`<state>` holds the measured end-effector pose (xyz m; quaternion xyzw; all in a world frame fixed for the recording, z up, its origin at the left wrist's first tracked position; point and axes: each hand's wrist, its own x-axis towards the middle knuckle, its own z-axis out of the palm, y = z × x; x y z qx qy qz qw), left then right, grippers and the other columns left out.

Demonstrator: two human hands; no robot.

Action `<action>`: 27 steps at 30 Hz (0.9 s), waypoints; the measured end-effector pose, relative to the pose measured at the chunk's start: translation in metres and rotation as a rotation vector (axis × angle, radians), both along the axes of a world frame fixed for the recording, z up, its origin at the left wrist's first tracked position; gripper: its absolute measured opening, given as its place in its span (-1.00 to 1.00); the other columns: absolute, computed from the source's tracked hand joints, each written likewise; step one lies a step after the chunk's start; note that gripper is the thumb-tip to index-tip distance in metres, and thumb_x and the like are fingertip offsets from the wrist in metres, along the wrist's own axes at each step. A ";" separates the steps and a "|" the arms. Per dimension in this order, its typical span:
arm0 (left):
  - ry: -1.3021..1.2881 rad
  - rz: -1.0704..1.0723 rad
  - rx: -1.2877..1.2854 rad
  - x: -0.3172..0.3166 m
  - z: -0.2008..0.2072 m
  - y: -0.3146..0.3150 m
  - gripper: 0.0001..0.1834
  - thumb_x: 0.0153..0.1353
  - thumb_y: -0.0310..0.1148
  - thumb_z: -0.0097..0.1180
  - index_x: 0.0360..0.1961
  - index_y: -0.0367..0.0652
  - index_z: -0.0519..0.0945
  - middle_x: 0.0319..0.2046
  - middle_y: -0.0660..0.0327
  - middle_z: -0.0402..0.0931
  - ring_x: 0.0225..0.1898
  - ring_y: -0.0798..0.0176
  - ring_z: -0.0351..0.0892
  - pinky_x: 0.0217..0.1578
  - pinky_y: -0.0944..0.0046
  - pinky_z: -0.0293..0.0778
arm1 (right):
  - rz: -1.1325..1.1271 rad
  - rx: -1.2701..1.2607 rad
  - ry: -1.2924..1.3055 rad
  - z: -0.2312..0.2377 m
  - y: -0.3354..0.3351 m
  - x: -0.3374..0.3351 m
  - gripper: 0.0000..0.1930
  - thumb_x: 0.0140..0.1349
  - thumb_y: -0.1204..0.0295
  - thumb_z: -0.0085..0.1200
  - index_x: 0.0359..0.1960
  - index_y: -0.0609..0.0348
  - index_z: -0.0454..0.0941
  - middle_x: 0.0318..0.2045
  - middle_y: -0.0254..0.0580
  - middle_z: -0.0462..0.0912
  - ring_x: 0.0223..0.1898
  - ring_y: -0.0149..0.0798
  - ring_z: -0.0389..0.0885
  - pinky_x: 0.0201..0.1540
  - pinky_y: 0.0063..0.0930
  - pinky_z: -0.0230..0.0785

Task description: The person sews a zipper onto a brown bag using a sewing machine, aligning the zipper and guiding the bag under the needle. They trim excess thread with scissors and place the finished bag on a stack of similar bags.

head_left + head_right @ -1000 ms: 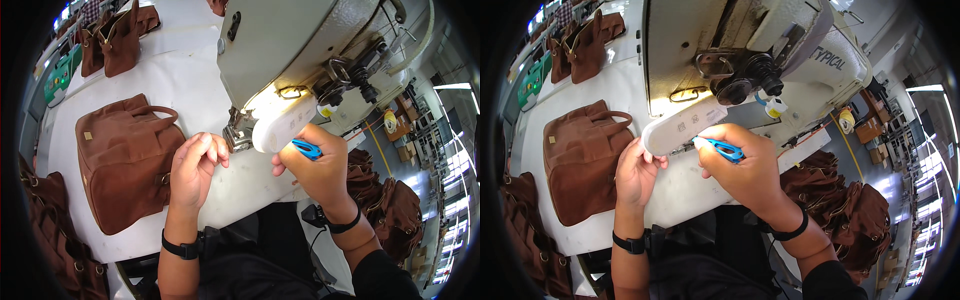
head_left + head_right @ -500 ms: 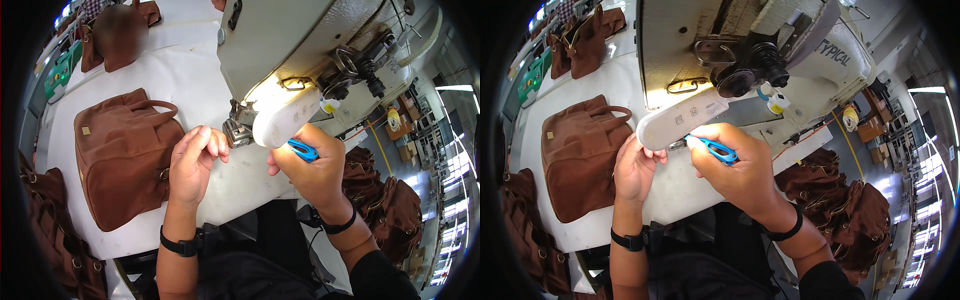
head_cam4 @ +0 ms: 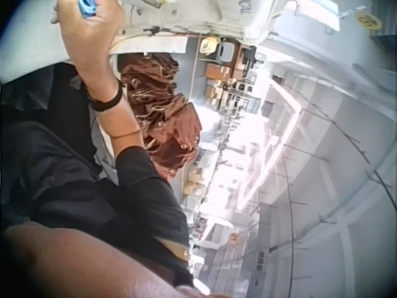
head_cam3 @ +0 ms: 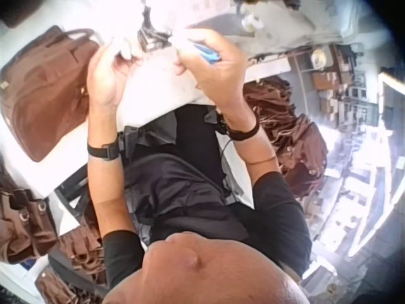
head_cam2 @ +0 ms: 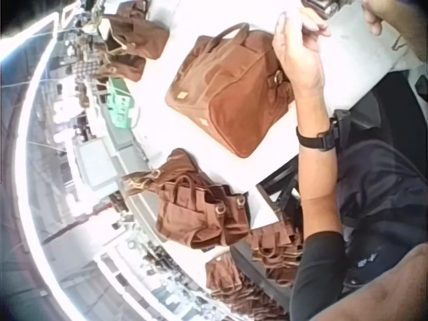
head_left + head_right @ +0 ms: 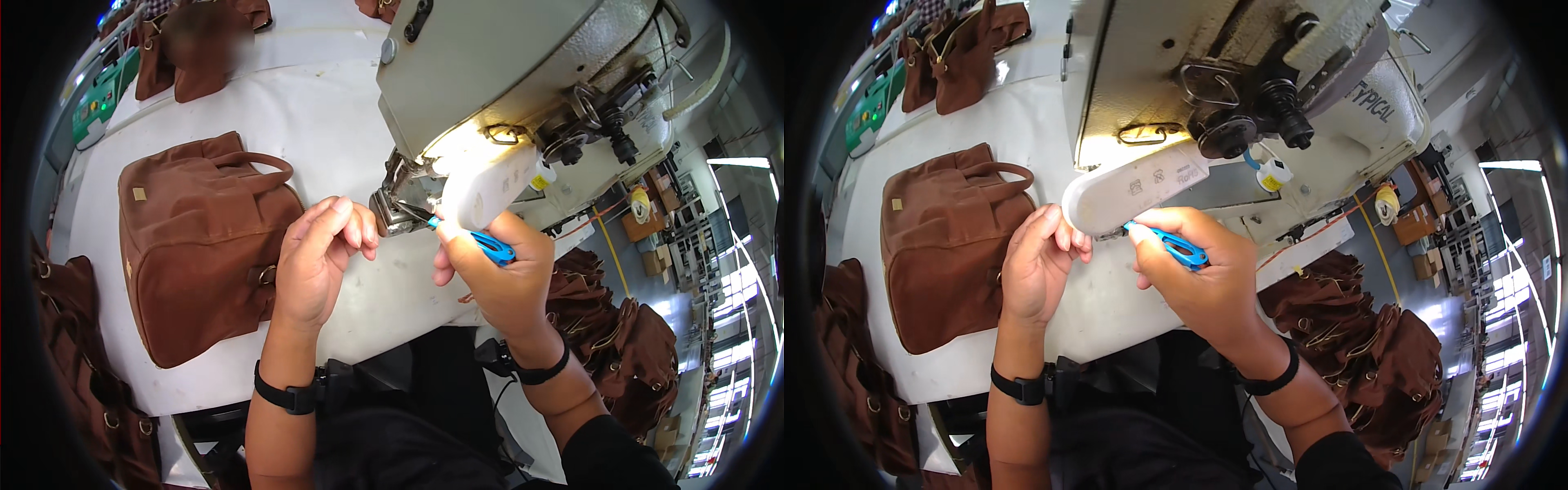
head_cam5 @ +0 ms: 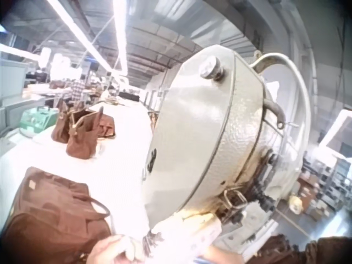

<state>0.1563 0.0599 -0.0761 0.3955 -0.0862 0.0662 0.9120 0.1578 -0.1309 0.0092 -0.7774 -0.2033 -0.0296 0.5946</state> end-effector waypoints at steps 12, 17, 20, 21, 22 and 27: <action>-0.036 0.024 0.050 -0.001 0.000 0.000 -0.64 0.55 -0.25 -0.10 -0.46 -0.12 0.41 -0.42 0.20 0.46 -0.30 0.29 0.43 -0.20 0.27 0.41 | -0.064 0.202 0.007 -0.026 -0.005 -0.006 -0.80 0.36 0.60 0.16 -0.03 0.41 0.66 -0.37 -0.12 0.71 -0.41 -0.37 0.72 -0.33 -0.50 0.64; -0.091 0.257 0.228 -0.005 0.004 -0.005 -0.85 0.49 -0.33 0.09 -0.23 -0.17 0.57 -0.37 0.30 0.50 -0.30 0.42 0.43 -0.23 0.36 0.39 | -0.054 0.325 -0.007 -0.039 -0.013 -0.011 -0.74 0.41 0.54 0.16 0.08 0.40 0.62 -0.33 -0.09 0.71 -0.37 -0.30 0.74 -0.28 -0.44 0.65; -0.197 0.370 0.271 -0.001 0.008 -0.011 -0.79 0.44 -0.45 0.18 0.03 -0.25 0.63 -0.29 0.36 0.57 -0.31 0.54 0.43 -0.27 0.48 0.39 | -0.061 0.415 0.071 -0.039 -0.012 -0.008 -0.69 0.45 0.48 0.13 0.15 0.37 0.58 -0.29 -0.07 0.70 -0.36 -0.28 0.72 -0.20 -0.35 0.66; -0.220 0.408 0.284 0.000 0.014 -0.015 -0.77 0.43 -0.48 0.19 0.06 -0.26 0.64 -0.29 0.37 0.58 -0.32 0.57 0.42 -0.29 0.51 0.39 | -0.043 0.483 0.095 -0.040 -0.010 -0.004 -0.68 0.46 0.47 0.12 0.16 0.37 0.58 -0.28 -0.08 0.70 -0.35 -0.28 0.71 -0.19 -0.33 0.66; -0.232 0.435 0.299 0.001 0.019 -0.020 -0.74 0.44 -0.48 0.17 0.11 -0.27 0.64 -0.28 0.36 0.58 -0.31 0.56 0.42 -0.27 0.50 0.41 | -0.024 0.552 0.120 -0.040 -0.008 -0.001 -0.68 0.47 0.46 0.11 0.17 0.36 0.58 -0.28 -0.08 0.70 -0.35 -0.28 0.71 -0.19 -0.32 0.66; -0.204 0.499 0.364 0.003 0.029 -0.030 -0.77 0.44 -0.48 0.16 0.06 -0.28 0.67 -0.19 0.28 0.65 -0.26 0.52 0.51 -0.25 0.46 0.47 | 0.080 0.747 0.216 -0.045 -0.001 0.011 -0.66 0.49 0.42 0.10 0.20 0.36 0.56 -0.28 -0.08 0.69 -0.32 -0.26 0.70 -0.16 -0.23 0.67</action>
